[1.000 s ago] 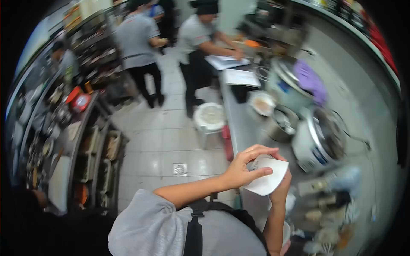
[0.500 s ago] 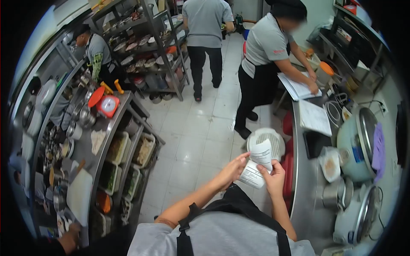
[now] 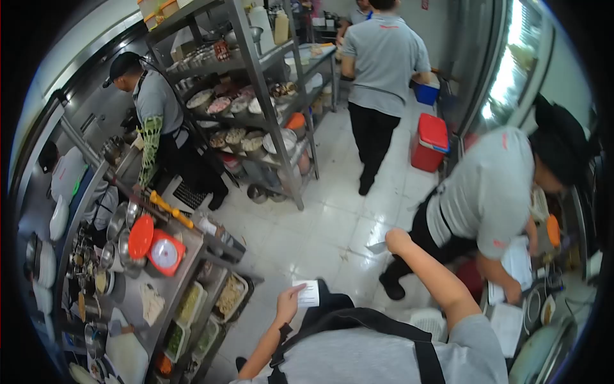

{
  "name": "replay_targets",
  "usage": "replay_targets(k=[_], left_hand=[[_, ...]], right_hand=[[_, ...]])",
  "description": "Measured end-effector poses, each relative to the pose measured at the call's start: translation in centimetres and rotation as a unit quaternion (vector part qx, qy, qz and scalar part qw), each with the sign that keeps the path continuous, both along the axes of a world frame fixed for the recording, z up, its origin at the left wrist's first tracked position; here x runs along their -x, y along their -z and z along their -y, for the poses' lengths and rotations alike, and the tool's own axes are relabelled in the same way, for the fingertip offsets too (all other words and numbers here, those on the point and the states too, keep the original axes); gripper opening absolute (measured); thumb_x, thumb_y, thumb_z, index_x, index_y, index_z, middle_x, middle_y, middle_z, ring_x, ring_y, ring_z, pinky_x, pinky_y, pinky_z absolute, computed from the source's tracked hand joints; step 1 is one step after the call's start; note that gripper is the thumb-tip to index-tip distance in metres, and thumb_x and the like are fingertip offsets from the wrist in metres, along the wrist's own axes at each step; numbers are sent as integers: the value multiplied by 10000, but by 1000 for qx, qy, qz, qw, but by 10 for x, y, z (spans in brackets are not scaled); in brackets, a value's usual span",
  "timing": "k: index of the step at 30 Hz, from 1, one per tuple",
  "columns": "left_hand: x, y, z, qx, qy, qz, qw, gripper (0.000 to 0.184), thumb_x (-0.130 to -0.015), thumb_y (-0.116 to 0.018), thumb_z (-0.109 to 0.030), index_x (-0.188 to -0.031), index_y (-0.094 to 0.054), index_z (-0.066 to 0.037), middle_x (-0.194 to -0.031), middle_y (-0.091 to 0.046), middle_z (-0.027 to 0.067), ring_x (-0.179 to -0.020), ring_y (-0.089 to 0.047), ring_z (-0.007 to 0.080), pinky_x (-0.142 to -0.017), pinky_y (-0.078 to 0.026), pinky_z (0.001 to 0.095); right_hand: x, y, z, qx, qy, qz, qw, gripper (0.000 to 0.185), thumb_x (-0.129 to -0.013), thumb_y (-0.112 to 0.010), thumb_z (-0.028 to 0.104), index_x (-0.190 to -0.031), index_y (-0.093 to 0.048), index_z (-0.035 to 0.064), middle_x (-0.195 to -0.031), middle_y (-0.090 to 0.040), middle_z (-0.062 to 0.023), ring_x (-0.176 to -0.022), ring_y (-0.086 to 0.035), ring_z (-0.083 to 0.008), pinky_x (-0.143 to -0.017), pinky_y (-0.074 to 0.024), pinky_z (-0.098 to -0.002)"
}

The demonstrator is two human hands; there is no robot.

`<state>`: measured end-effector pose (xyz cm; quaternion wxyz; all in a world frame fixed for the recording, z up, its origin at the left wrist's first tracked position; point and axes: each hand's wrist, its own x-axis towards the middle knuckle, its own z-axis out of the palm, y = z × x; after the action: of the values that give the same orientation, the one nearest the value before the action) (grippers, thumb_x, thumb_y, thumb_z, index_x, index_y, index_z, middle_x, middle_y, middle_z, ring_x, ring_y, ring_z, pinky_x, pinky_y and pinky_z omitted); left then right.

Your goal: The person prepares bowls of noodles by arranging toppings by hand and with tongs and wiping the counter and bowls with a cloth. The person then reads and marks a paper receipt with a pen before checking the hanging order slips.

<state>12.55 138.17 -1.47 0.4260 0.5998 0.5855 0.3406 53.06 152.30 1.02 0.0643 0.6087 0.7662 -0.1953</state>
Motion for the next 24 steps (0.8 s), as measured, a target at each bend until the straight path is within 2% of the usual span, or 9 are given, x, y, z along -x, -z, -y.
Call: replay_targets(k=[1, 4, 7, 11, 15, 20, 21, 22, 24], left_hand=[[5, 12, -28, 3, -44, -18, 999, 303, -884, -461, -35, -1087, -684, -63, -1002, -666, 198, -894, -652, 285, -795, -481, 307], [13, 29, -111, 70, -159, -35, 984, 334, -825, -515, -70, -1123, -651, -9, -966, -644, 233, -850, -642, 307, -779, -486, 341], [9, 33, -219, 17, -132, -207, 969, 375, -775, -526, -41, -1128, -646, -2, -987, -622, 240, -854, -621, 350, -789, -487, 382], [19, 15, -369, -75, -86, -189, 975, 439, -742, -522, 10, -1174, -596, -4, -1009, -608, 250, -906, -592, 404, -832, -477, 413], [37, -3, -500, -17, -92, -196, 976, 438, -744, -518, 21, -1173, -594, -27, -1101, -605, 243, -994, -587, 392, -878, -468, 420], [38, 26, -583, 114, -124, -305, 937, 367, -733, -530, -13, -1072, -665, -45, -1046, -632, 234, -966, -605, 386, -852, -482, 427], [54, 80, -577, -62, -88, -357, 928, 349, -738, -541, -55, -1061, -674, -53, -1004, -645, 228, -942, -610, 390, -847, -482, 436], [42, 79, -584, 58, -126, -325, 935, 351, -737, -552, -82, -1066, -666, -40, -1006, -643, 229, -959, -604, 377, -857, -474, 443], [27, 121, -576, 24, -176, -324, 929, 388, -740, -578, -111, -1096, -620, 38, -1065, -621, 243, -985, -594, 368, -855, -477, 445]], right_hand=[[7, 3, -46, -94, 59, 41, 993, 189, -766, -575, 171, -886, -686, 75, -873, -661, -208, -835, -633, -388, -753, -514, -443], [17, -2, -196, -171, 147, -102, 969, 247, -847, -488, 198, -828, -668, 30, -842, -638, -253, -816, -620, -427, -738, -503, -483], [11, -41, -349, -293, 175, -189, 921, 298, -872, -444, 226, -814, -621, -7, -816, -619, -270, -778, -609, -442, -727, -484, -508], [-28, -72, -562, -450, 113, -220, 858, 377, -900, -403, 287, -852, -569, -48, -772, -614, -251, -591, -588, -422, -578, -483, -486], [-15, -218, -688, -218, 229, -526, 789, 322, -915, -462, 334, -794, -553, 51, -593, -457, -15, -488, -476, -133, -445, -400, -307], [22, -336, -915, -163, 71, -725, 665, 267, -930, -480, 305, -830, -566, 73, -644, -504, 0, -495, -454, -126, -457, -409, -289], [34, -362, -964, -140, 47, -763, 629, 266, -936, -482, 307, -848, -563, 69, -658, -502, -2, -493, -452, -126, -461, -409, -287], [43, -388, -1009, -131, 33, -777, 615, 270, -939, -485, 311, -851, -567, 69, -659, -500, -1, -501, -453, -121, -470, -410, -283], [72, -432, -1079, -96, 14, -802, 589, 270, -949, -484, 307, -869, -576, 67, -666, -505, 2, -515, -450, -108, -494, -412, -269]])
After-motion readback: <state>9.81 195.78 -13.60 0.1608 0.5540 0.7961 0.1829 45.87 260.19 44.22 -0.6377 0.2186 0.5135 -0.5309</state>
